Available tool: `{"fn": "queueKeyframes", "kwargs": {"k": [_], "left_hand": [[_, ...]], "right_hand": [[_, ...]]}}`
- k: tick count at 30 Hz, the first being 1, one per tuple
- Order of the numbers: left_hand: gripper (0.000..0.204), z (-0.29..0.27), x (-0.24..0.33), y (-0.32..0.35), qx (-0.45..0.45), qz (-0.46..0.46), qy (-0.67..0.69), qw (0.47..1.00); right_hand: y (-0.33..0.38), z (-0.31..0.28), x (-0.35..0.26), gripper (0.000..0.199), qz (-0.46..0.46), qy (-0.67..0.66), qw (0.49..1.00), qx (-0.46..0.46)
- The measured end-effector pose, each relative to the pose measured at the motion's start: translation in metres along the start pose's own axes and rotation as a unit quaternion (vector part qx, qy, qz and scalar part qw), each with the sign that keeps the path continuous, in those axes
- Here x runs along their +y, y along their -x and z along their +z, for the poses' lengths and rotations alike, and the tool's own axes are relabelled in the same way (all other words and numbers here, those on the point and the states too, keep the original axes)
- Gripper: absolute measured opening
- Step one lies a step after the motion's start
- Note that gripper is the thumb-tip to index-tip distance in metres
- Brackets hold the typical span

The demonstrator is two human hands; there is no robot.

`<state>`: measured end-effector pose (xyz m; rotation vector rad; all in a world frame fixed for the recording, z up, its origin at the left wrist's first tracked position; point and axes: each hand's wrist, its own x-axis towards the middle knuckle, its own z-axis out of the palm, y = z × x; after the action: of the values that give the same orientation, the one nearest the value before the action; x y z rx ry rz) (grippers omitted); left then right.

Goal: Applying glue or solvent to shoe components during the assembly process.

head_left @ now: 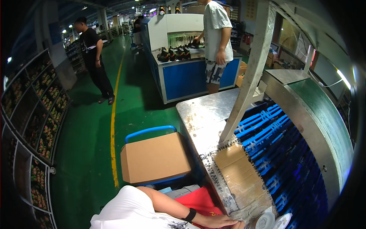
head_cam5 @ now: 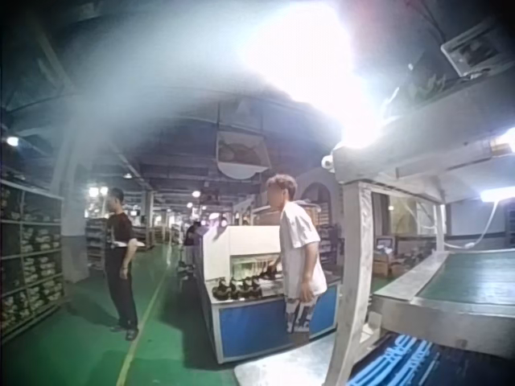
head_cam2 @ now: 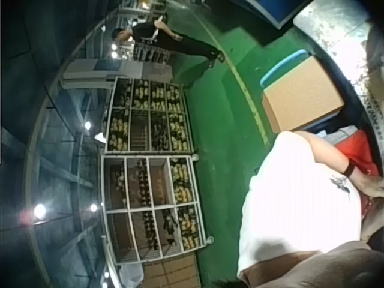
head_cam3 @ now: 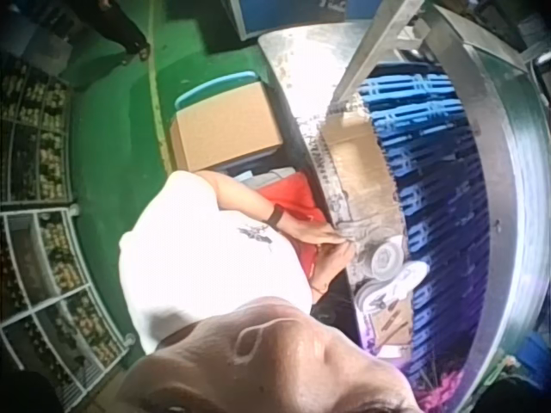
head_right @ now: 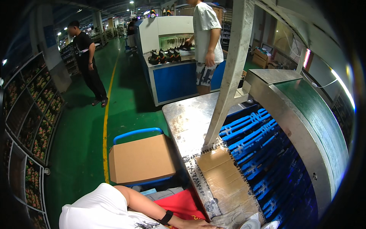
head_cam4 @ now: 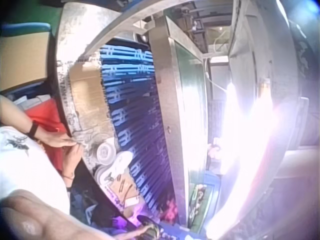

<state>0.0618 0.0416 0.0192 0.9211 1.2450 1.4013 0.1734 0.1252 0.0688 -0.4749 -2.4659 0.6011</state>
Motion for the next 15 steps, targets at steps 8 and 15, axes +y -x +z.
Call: {"fn": "queueKeyframes", "kwargs": {"k": [8,15], "left_hand": [[0.046,0.007,-0.007,-0.013,-0.006,-0.003,-0.012,1.000],[0.046,0.007,-0.006,-0.012,-0.009,-0.014,-0.014,1.000]], "right_hand": [[0.002,0.001,0.004,0.022,-0.013,0.000,1.000,-0.001],[0.000,0.002,-0.002,0.015,0.018,0.006,1.000,-0.009]]}}
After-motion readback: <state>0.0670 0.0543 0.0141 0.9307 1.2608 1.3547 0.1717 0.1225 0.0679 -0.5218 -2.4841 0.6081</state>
